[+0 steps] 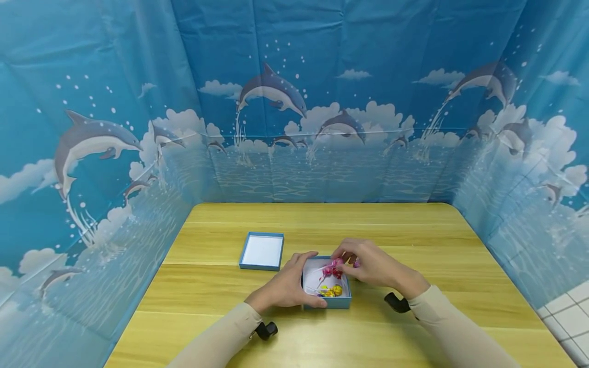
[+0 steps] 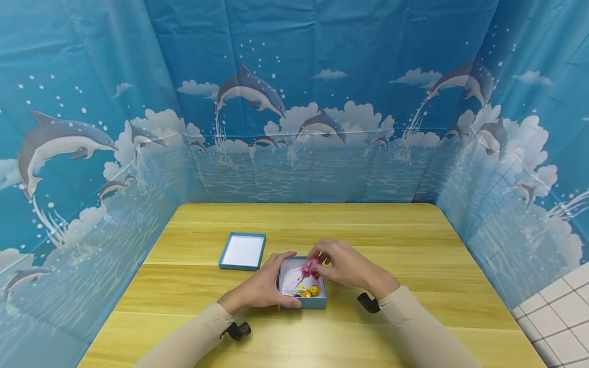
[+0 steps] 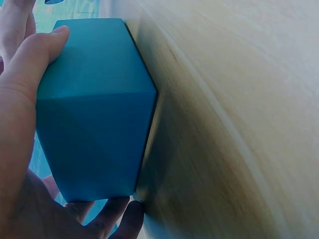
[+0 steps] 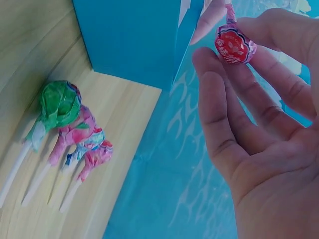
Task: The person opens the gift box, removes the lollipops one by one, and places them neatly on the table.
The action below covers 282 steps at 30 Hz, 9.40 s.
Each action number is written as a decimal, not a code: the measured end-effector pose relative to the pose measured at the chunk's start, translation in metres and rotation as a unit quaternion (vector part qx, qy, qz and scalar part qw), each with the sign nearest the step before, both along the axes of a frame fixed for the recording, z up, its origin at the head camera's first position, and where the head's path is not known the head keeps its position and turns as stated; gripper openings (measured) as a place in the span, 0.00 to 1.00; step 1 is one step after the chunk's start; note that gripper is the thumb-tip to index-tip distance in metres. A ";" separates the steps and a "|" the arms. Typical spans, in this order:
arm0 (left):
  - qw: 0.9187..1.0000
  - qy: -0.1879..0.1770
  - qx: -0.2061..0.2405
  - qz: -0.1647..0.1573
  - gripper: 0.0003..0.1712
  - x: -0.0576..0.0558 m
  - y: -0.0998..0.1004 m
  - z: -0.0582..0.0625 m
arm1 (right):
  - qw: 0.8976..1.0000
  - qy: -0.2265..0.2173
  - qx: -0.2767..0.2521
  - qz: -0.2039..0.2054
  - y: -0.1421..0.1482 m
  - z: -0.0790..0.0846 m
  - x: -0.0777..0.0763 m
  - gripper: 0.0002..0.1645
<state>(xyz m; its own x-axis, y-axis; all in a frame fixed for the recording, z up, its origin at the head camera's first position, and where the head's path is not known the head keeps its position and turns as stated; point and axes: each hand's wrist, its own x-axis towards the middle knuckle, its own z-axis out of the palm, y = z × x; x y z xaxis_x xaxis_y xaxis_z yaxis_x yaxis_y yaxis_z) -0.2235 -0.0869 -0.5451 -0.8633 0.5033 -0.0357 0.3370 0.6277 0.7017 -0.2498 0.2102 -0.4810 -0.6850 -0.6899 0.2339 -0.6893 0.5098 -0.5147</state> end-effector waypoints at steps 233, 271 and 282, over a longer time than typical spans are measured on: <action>1.000 -0.012 0.018 0.004 0.74 0.010 -0.001 -0.004 | 0.999 0.046 -0.002 -0.007 0.032 -0.038 0.020 0.10; 1.000 0.006 0.026 -0.012 0.72 0.007 0.001 -0.001 | 0.980 -0.046 0.139 0.133 -0.038 0.004 -0.010 0.14; 1.000 0.007 0.023 -0.015 0.73 0.005 -0.001 -0.001 | 0.971 -0.070 0.175 0.150 -0.051 0.003 -0.012 0.08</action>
<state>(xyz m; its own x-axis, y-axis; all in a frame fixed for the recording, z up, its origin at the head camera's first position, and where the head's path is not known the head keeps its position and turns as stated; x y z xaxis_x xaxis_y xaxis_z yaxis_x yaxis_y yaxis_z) -0.2182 -0.0878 -0.5465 -0.8479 0.5302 -0.0005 0.3650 0.5844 0.7248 -0.2617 0.1588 -0.4778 -0.4488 -0.8839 -0.1316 -0.7702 0.4573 -0.4446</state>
